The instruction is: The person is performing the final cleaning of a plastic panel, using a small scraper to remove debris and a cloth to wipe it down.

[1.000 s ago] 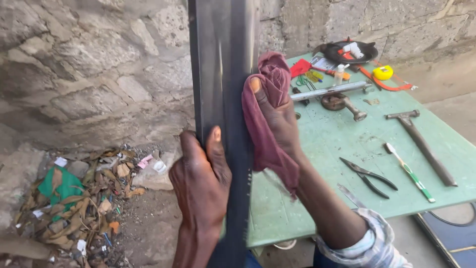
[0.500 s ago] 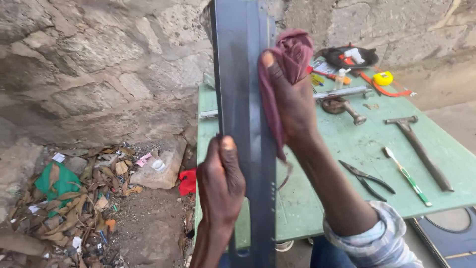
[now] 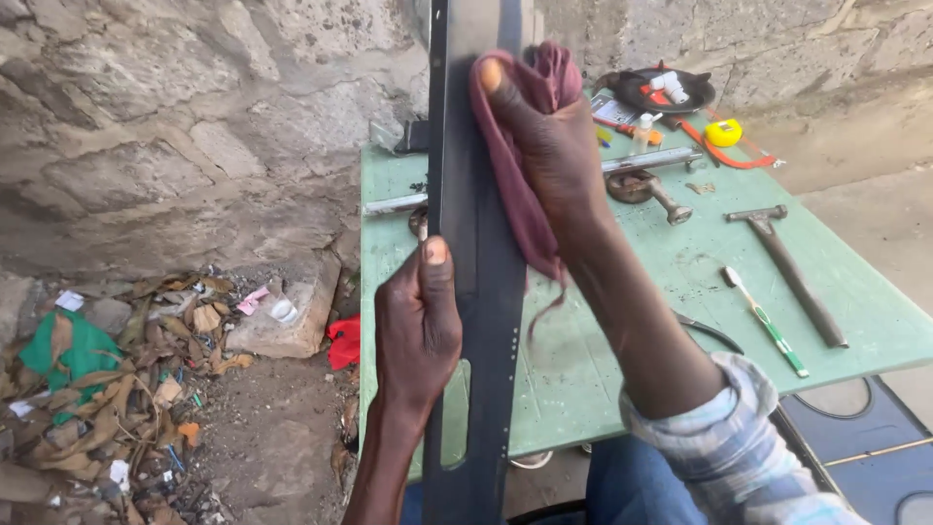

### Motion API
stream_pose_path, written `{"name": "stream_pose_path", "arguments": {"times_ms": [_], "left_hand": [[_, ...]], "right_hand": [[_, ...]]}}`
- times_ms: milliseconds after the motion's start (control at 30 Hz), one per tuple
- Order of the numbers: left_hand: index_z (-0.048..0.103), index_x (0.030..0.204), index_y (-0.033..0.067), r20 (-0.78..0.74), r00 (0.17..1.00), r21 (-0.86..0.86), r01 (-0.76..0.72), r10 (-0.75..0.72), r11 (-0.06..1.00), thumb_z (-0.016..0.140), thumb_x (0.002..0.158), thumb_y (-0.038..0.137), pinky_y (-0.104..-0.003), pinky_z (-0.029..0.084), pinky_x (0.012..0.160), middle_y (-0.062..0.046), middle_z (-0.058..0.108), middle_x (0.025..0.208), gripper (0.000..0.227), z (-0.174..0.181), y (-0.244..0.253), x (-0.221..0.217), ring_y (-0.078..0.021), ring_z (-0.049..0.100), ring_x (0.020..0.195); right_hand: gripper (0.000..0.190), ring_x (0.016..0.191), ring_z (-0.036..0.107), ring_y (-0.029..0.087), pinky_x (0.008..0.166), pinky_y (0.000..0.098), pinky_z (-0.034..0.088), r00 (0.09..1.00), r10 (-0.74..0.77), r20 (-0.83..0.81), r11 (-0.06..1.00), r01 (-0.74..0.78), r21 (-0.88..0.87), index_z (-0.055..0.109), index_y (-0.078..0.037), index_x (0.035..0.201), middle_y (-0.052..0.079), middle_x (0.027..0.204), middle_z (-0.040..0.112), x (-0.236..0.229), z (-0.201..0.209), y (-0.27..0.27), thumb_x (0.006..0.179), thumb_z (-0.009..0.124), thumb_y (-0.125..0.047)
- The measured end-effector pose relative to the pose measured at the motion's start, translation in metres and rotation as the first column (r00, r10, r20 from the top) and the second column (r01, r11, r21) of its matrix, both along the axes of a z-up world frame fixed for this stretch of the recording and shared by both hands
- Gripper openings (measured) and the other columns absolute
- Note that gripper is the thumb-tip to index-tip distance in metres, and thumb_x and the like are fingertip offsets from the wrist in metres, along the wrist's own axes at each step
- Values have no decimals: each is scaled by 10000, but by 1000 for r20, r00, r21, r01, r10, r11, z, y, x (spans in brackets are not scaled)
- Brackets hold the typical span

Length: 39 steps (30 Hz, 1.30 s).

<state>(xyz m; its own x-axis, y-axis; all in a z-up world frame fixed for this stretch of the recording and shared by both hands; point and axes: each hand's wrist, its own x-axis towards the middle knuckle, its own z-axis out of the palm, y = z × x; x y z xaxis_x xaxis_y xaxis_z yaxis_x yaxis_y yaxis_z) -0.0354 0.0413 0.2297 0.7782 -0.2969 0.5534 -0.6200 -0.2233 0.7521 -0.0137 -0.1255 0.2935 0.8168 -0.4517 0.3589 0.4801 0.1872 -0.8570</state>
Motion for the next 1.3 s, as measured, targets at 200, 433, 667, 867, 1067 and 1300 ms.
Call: {"name": "stream_pose_path", "arguments": {"times_ms": [200,433,667,867,1067,1300], "left_hand": [[273,742,160,109,975,-64,-188,194,980,318,1116,365,-369,240,538,46,247,630,429,34,0,10,-78,273,602],[404,813,156,113,956,-222,-240,269,945,294,1100,435,-257,241,410,74,317,639,415,67,25,31,-56,307,500],[436,834,160,-95,968,-143,-246,234,959,209,1066,469,-242,361,341,70,368,593,448,53,16,36,-70,427,452],[354,758,193,136,953,-327,-214,270,920,362,1087,447,-284,248,527,91,272,646,416,48,16,43,-44,286,572],[261,684,246,-128,960,-466,-280,249,839,370,1012,537,-299,556,668,105,152,629,452,47,31,65,-48,163,554],[596,785,170,-232,963,-430,-229,137,873,415,1113,412,-303,531,839,77,559,737,445,-13,-16,60,-67,494,785]], "right_hand": [[230,806,497,112,698,350,470,970,-169,-176,977,141,-161,622,-168,1019,-20,883,566,-42,-119,64,974,533,-375],[321,1055,521,205,1008,412,461,987,-15,-161,891,-60,-450,649,-153,1028,92,1150,583,-104,-258,74,986,558,-459],[337,566,377,42,487,293,288,994,105,14,881,-87,-464,440,-194,742,-106,631,390,-45,-101,56,1048,469,-331],[284,877,503,77,871,285,455,995,101,-10,903,-96,-418,538,-155,950,-47,865,510,-39,-106,56,1067,475,-405],[350,521,535,77,453,239,435,943,215,-252,911,-287,-296,673,-105,929,-69,601,524,-101,-190,46,969,600,-445],[396,691,579,131,756,299,507,996,74,-54,865,-91,-493,626,-100,712,39,629,590,-29,-68,23,1039,629,-323]]}}
